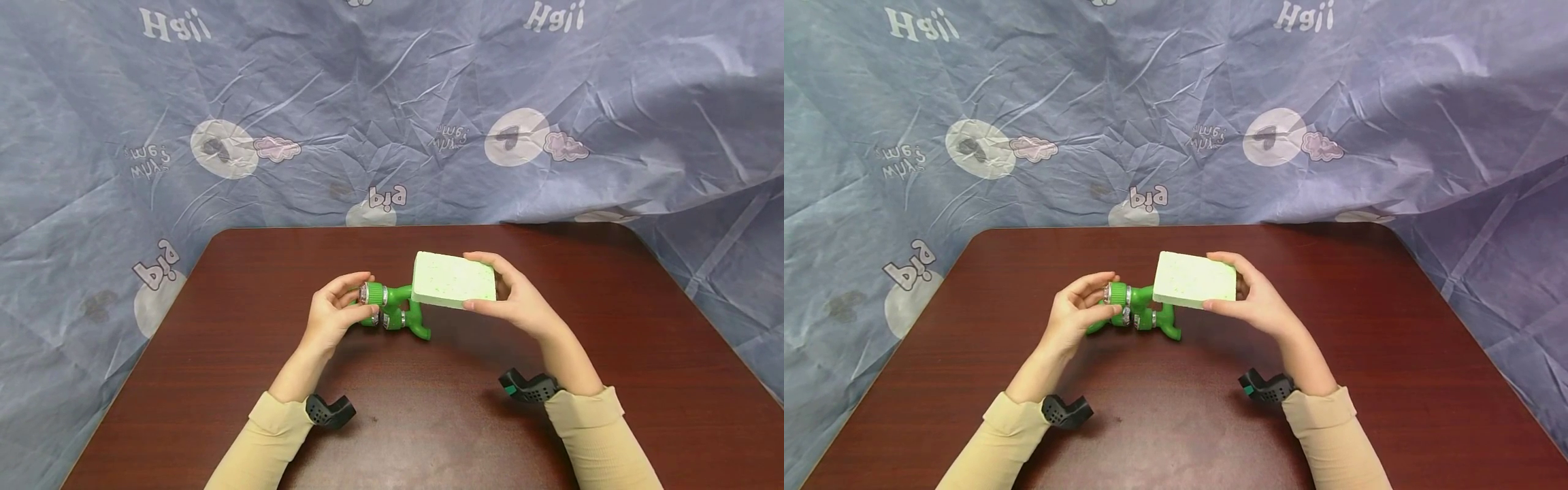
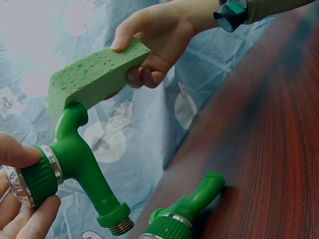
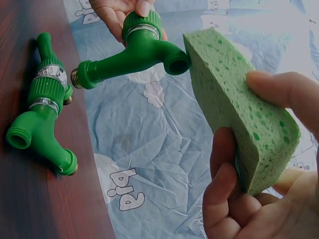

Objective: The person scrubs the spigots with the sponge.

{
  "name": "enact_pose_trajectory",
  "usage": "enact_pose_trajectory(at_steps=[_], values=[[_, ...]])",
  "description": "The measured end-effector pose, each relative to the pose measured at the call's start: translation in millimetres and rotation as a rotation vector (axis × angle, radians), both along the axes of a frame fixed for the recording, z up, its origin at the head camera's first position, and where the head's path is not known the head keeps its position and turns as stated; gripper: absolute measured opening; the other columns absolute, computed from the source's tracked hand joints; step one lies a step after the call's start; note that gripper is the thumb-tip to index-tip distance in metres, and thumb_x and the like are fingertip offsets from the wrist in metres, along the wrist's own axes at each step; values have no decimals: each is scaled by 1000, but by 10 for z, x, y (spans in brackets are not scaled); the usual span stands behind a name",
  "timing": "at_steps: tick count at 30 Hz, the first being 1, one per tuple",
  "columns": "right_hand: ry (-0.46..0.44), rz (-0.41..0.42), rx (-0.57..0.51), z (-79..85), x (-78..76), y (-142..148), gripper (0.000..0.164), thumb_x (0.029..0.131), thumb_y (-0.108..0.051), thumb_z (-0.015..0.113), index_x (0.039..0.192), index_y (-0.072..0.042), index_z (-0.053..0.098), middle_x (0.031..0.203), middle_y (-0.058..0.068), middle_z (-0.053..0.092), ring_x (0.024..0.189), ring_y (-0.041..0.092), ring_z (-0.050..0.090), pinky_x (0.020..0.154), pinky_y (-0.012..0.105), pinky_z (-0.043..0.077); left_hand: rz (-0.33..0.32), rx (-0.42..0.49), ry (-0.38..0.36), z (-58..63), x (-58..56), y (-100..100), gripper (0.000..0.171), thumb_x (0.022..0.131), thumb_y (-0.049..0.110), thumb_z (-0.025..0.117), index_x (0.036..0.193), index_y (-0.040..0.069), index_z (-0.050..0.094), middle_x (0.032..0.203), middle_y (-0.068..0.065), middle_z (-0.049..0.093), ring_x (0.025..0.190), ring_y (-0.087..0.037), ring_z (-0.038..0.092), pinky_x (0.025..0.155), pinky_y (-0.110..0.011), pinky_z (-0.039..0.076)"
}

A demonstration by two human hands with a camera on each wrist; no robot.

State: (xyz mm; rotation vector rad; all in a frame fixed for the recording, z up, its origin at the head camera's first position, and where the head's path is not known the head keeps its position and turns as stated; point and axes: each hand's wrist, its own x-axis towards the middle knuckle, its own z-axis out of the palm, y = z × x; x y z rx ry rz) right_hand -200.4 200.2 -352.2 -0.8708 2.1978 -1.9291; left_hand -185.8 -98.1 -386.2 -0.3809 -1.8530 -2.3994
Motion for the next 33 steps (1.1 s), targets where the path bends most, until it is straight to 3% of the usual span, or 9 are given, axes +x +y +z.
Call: enact_pose_trajectory(at_steps=[8, 11, 15, 18, 24, 30, 33], values=[[-24, 2, -26, 5, -24, 85, 65, 77, 14, 66, 135, -1, 39, 105, 11, 58, 88, 16, 61, 69, 27, 54, -11, 32, 37, -15, -7, -3, 47, 63, -23, 68, 107, -5, 64, 111, -11, 66, 94, -16, 65, 78, -26, 53], [-23, 25, -16, 2, -30, 94, 65, 77, 13, 66, 135, -5, 40, 106, 12, 58, 88, 17, 61, 69, 27, 54, -34, 27, 60, -33, -13, -4, 44, 64, -22, 68, 102, -2, 66, 114, -17, 63, 91, -19, 66, 76, -26, 54], [-12, 78, 12, -12, -36, 69, 66, 78, 13, 66, 136, -3, 39, 107, 13, 56, 90, 16, 61, 70, 28, 54, -66, -9, 63, -48, -17, -3, 41, 67, -21, 69, 105, -8, 61, 120, -23, 59, 91, -21, 66, 71, -24, 54], [-3, 107, 18, -26, -43, 50, 66, 78, 13, 65, 136, 2, 36, 110, 14, 56, 92, 17, 61, 71, 28, 54, -87, -7, 34, -46, -13, 1, 42, 68, -22, 67, 107, -10, 58, 120, -20, 59, 95, -22, 65, 71, -24, 53], [-6, 117, 28, -45, -48, 26, 66, 78, 13, 66, 136, -3, 38, 111, 15, 55, 91, 17, 62, 70, 29, 55, -49, 42, -35, -34, -3, 10, 39, 67, -20, 68, 93, 9, 68, 109, -8, 65, 92, -20, 66, 69, -23, 54], [-6, 117, 50, -59, -48, -2, 67, 77, 12, 67, 136, 2, 35, 109, 17, 56, 90, 18, 62, 69, 30, 55, -20, 48, -51, -19, -1, 26, 43, 66, -21, 69, 107, -11, 60, 109, -16, 65, 88, -17, 67, 69, -22, 54], [-3, 101, 63, -66, -44, -16, 67, 76, 11, 68, 135, -1, 38, 108, 18, 56, 90, 18, 62, 69, 29, 54, -12, 44, -70, -9, 8, 30, 47, 65, -21, 69, 111, -13, 59, 109, -12, 65, 90, -16, 66, 69, -22, 53]])
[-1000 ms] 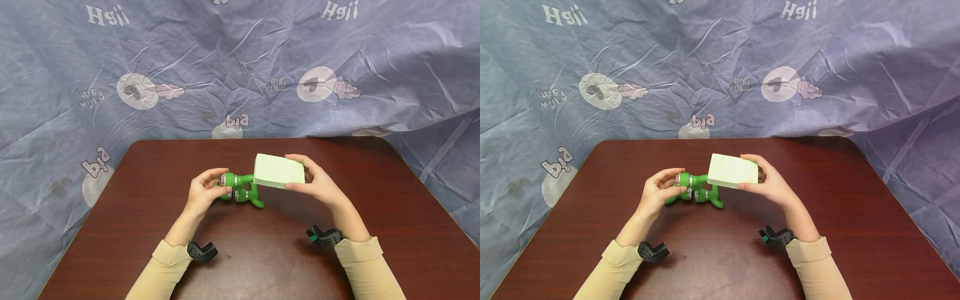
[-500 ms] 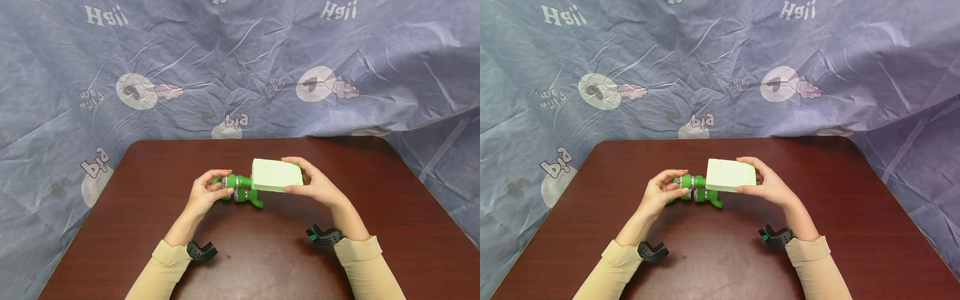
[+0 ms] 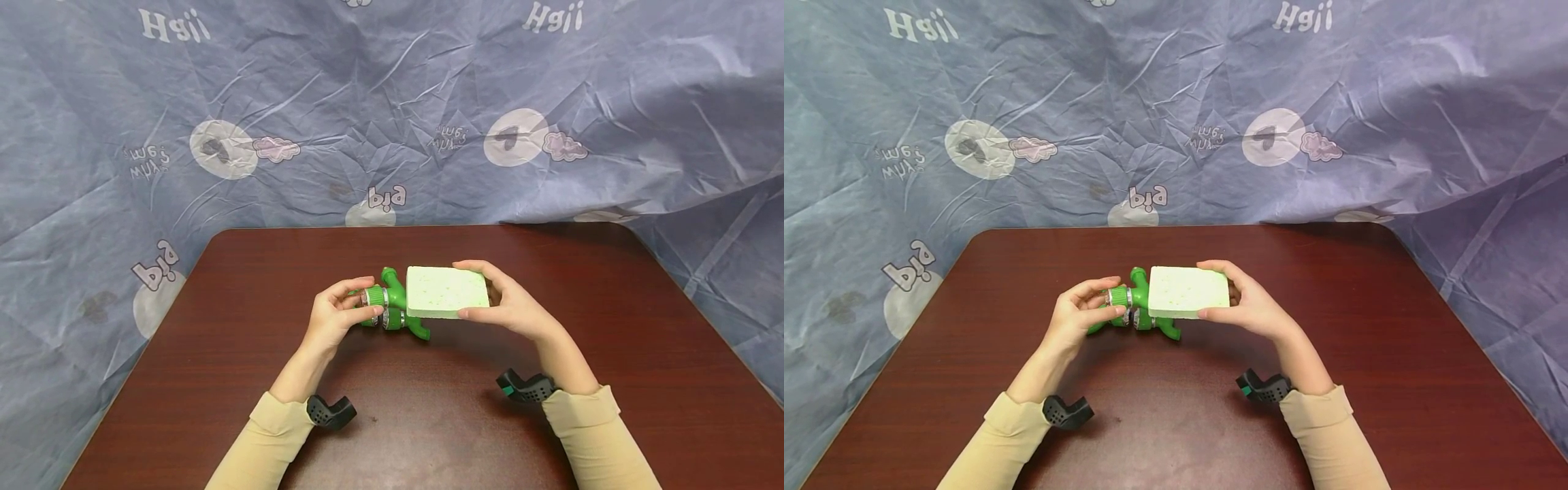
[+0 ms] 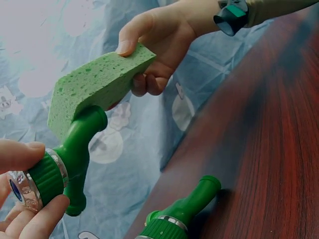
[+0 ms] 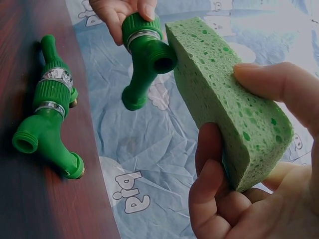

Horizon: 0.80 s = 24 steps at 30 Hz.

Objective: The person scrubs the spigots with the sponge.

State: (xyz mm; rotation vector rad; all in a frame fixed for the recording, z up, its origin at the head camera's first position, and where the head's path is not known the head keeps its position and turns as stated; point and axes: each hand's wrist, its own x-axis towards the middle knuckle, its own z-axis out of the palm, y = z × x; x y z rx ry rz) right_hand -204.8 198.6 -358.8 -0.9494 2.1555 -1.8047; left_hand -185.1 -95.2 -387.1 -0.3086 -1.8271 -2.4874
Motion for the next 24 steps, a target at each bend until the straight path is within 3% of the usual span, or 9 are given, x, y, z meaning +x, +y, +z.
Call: enact_pose_trajectory(at_steps=[6, 9, 18, 24], values=[[10, -3, 14, -15, 4, -23, 67, 76, 10, 69, 135, -4, 40, 111, 19, 56, 92, 18, 62, 70, 29, 54, 22, -78, 30, -7, -10, -5, 45, 64, -15, 75, 108, -10, 64, 98, 0, 70, 94, -13, 62, 82, -24, 48], [15, -3, 16, -20, 8, -32, 67, 76, 10, 69, 135, -4, 40, 112, 19, 55, 93, 18, 62, 71, 29, 54, 7, -82, 28, -11, -13, -3, 45, 66, -12, 75, 109, -11, 62, 98, 3, 70, 95, -12, 61, 81, -25, 47], [11, -7, 27, -12, 10, -37, 67, 76, 9, 70, 135, 2, 38, 112, 18, 56, 92, 17, 62, 70, 29, 54, 11, -93, 26, -10, -11, -8, 44, 67, -13, 74, 109, -8, 64, 100, 1, 69, 97, -15, 61, 87, -30, 46], [-7, -9, 5, 4, 1, 2, 67, 76, 11, 69, 135, 3, 37, 108, 18, 56, 90, 17, 62, 69, 28, 54, 28, -51, 71, 12, -13, -45, 41, 65, -16, 71, 100, 5, 70, 104, -4, 68, 98, -17, 59, 81, -26, 48]])
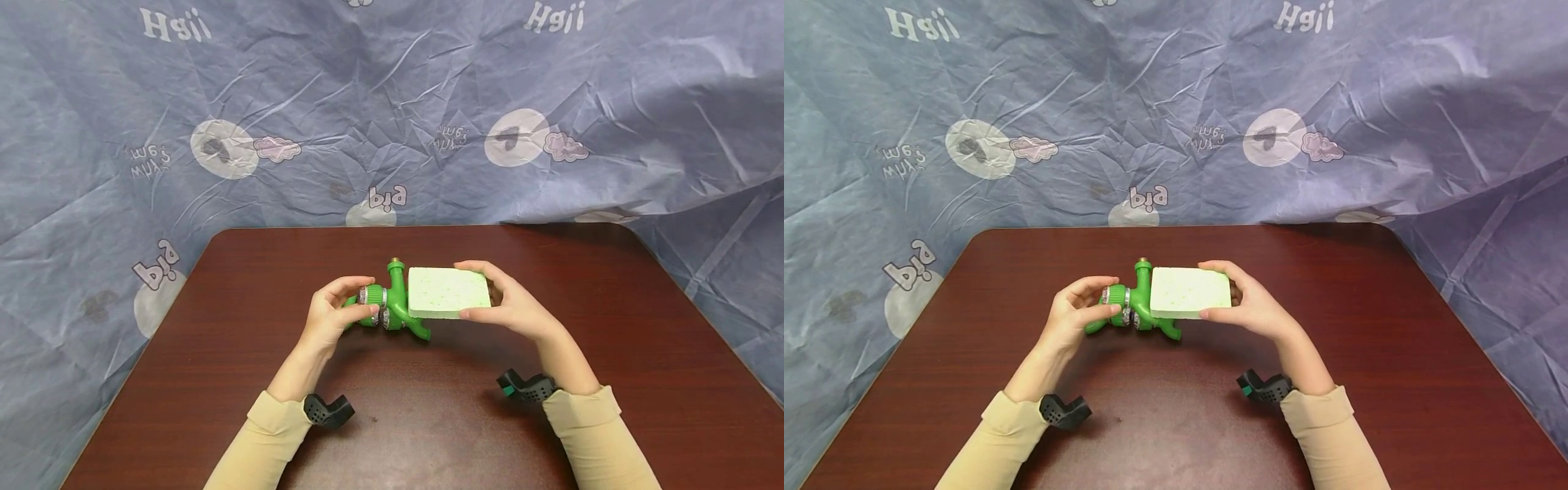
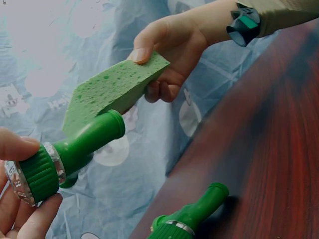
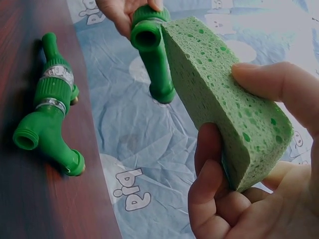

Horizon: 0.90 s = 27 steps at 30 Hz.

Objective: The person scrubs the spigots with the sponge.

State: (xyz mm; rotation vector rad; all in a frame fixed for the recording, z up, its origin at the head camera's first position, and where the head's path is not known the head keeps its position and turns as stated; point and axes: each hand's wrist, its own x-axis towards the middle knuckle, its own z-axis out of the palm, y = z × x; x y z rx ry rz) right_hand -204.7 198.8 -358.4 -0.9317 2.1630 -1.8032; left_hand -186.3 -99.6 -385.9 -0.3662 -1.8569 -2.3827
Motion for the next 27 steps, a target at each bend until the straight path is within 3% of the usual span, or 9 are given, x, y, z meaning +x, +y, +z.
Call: enact_pose_trajectory(at_steps=[4, 10, 15, 23, 27], values=[[-7, 1, -10, 16, -3, 31, 68, 77, 12, 68, 136, 4, 35, 109, 18, 55, 90, 18, 62, 69, 29, 54, -14, 47, 35, 14, -4, -30, 44, 64, -18, 67, 97, 11, 70, 103, -4, 68, 95, -16, 60, 74, -21, 48], [-10, -35, -34, 17, 1, 48, 67, 76, 12, 68, 135, 2, 36, 107, 15, 56, 89, 17, 61, 69, 27, 54, -108, 125, 72, 40, 12, -40, 48, 67, -19, 64, 98, 17, 70, 103, 1, 67, 99, -15, 58, 78, -21, 47], [-24, -5, -73, -12, -5, -7, 65, 77, 14, 66, 133, 3, 36, 106, 14, 57, 90, 17, 61, 70, 29, 54, -188, 203, 88, 56, 27, -43, 49, 71, -19, 62, 105, 15, 70, 110, -3, 66, 104, -16, 58, 82, -22, 48], [-45, -8, -150, 12, 28, -18, 59, 78, 14, 63, 130, -1, 40, 107, 12, 57, 91, 17, 59, 71, 28, 54, -213, 127, 69, 48, 19, -44, 45, 80, -12, 64, 121, 5, 64, 124, -14, 59, 99, -20, 64, 80, -29, 53], [-41, -13, -150, 17, 25, -13, 59, 78, 15, 63, 130, 1, 40, 107, 11, 57, 92, 17, 59, 71, 28, 54, -223, 137, 41, 42, 22, -43, 47, 80, -13, 62, 119, 11, 65, 120, -13, 62, 92, -19, 67, 79, -34, 54]])
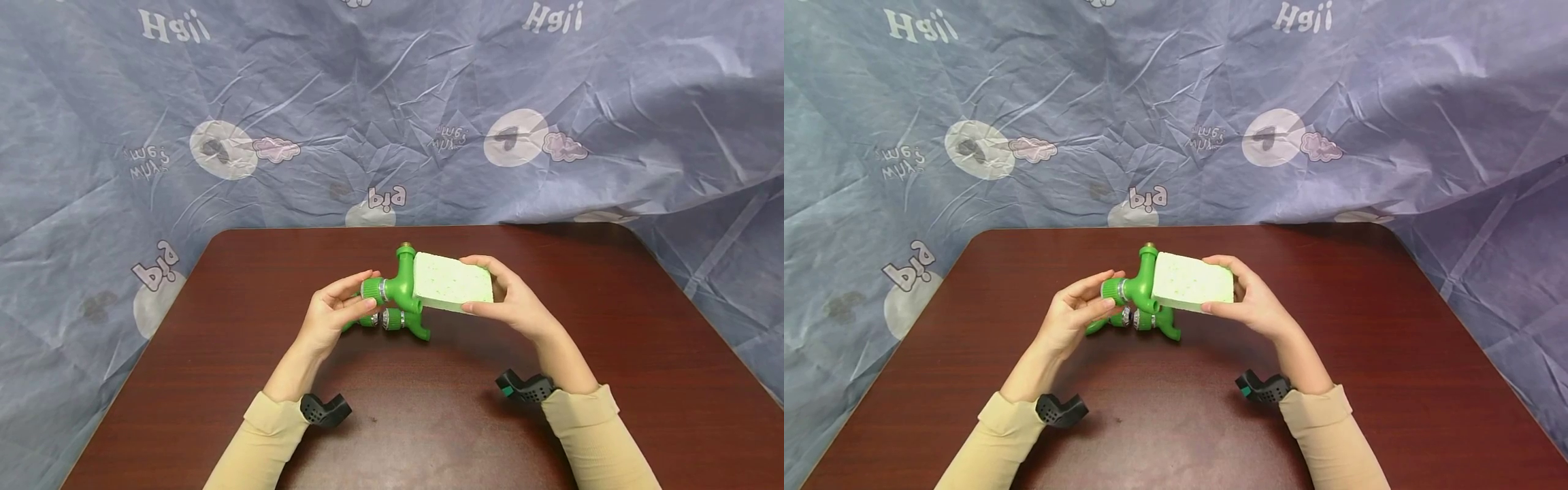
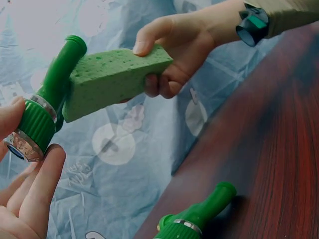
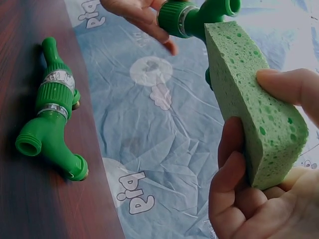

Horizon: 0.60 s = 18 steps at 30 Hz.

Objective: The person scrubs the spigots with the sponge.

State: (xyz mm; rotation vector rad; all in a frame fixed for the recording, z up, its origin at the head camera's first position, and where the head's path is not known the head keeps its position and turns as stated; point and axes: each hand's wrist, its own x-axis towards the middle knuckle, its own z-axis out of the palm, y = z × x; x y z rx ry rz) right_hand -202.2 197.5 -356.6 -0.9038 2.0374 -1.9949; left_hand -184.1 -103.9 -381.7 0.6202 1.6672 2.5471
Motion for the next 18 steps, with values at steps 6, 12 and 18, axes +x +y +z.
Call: enact_pose_trajectory(at_steps=[6, 12, 18], values=[[15, -3, -2, 8, -13, 35, 62, 77, 16, 64, 131, -1, 40, 107, 13, 57, 92, 18, 60, 71, 29, 54, 39, -22, -49, 2, -9, -1, 49, 74, -16, 63, 106, 20, 70, 100, -1, 68, 82, -15, 67, 70, -24, 54], [75, 32, -36, 30, 8, 25, 65, 75, 19, 62, 132, 1, 40, 109, 14, 55, 92, 18, 59, 68, 28, 54, 64, -75, -51, -32, -7, 23, 46, 71, -17, 67, 107, 12, 69, 104, -1, 67, 84, -16, 67, 68, -23, 53], [145, 145, 48, 14, 43, -129, 64, 75, 16, 65, 132, 6, 37, 114, 17, 52, 88, 19, 63, 67, 32, 56, 18, -131, -35, -72, 20, 113, 44, 71, -13, 70, 110, 6, 67, 101, -1, 67, 85, -18, 67, 69, -25, 54]])
